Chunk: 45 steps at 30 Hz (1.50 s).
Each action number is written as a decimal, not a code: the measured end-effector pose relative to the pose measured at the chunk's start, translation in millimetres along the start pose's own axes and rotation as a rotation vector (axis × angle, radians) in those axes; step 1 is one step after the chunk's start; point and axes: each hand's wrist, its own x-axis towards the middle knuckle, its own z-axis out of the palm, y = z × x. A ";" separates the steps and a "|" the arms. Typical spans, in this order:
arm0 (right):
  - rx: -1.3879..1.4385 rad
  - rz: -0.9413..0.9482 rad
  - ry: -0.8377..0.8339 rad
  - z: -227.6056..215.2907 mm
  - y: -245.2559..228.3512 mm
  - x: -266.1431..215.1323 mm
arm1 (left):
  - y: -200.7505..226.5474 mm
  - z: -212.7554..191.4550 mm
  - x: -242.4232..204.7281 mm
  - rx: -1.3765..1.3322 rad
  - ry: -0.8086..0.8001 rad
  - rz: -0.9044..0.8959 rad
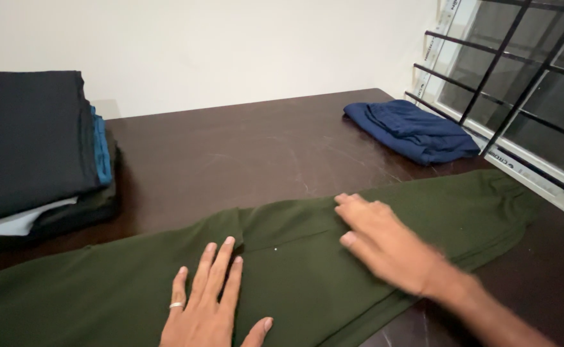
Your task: Folding a green pair of pants on a table.
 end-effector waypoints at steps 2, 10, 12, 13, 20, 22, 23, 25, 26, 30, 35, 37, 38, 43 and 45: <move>-0.054 -0.063 -0.037 14.1 -22.8 7.8 | 9.6 -16.4 25.8 -0.105 -0.193 -0.043; -0.110 -0.164 -0.140 35.5 -45.8 18.1 | 9.9 -13.3 90.9 -0.312 -0.391 -0.127; -0.179 -0.117 -0.172 34.1 -43.8 17.8 | -1.3 5.3 88.7 -0.235 -0.450 -0.142; -0.181 -0.118 -0.170 34.7 -37.2 18.5 | -2.5 4.2 89.3 -0.234 -0.447 -0.142; -0.316 0.130 -0.148 33.3 27.2 16.0 | -1.2 5.3 88.6 -0.245 -0.319 -0.118; -0.335 0.168 -0.116 32.9 33.2 16.0 | 0.7 3.7 89.7 -0.231 -0.291 -0.100; -0.363 0.183 -0.112 33.2 32.7 15.4 | 2.7 1.9 91.7 -0.219 -0.292 -0.062; -0.393 0.201 -0.107 31.7 19.6 17.0 | 8.2 3.2 93.1 -0.208 -0.290 -0.023; -0.365 0.140 -0.070 30.0 7.1 19.2 | 11.7 6.5 92.4 -0.235 -0.287 0.018; -0.206 -0.109 -0.111 26.2 -27.3 26.2 | 23.6 20.5 81.9 -0.328 -0.312 -0.002; -0.191 0.052 -0.256 19.4 7.4 22.3 | 24.0 19.2 82.4 -0.311 -0.300 0.002; -0.220 0.095 -0.238 15.4 31.6 18.7 | 24.2 19.8 82.3 -0.308 -0.315 -0.005; -0.196 0.138 -0.214 13.5 42.2 16.4 | 23.6 20.6 81.6 -0.307 -0.325 -0.009; -0.196 0.227 -0.170 4.4 86.6 2.7 | 22.3 24.1 79.0 -0.293 -0.329 -0.005; -0.247 0.277 -0.166 0.4 104.1 -1.5 | 21.0 26.1 77.7 -0.275 -0.307 0.013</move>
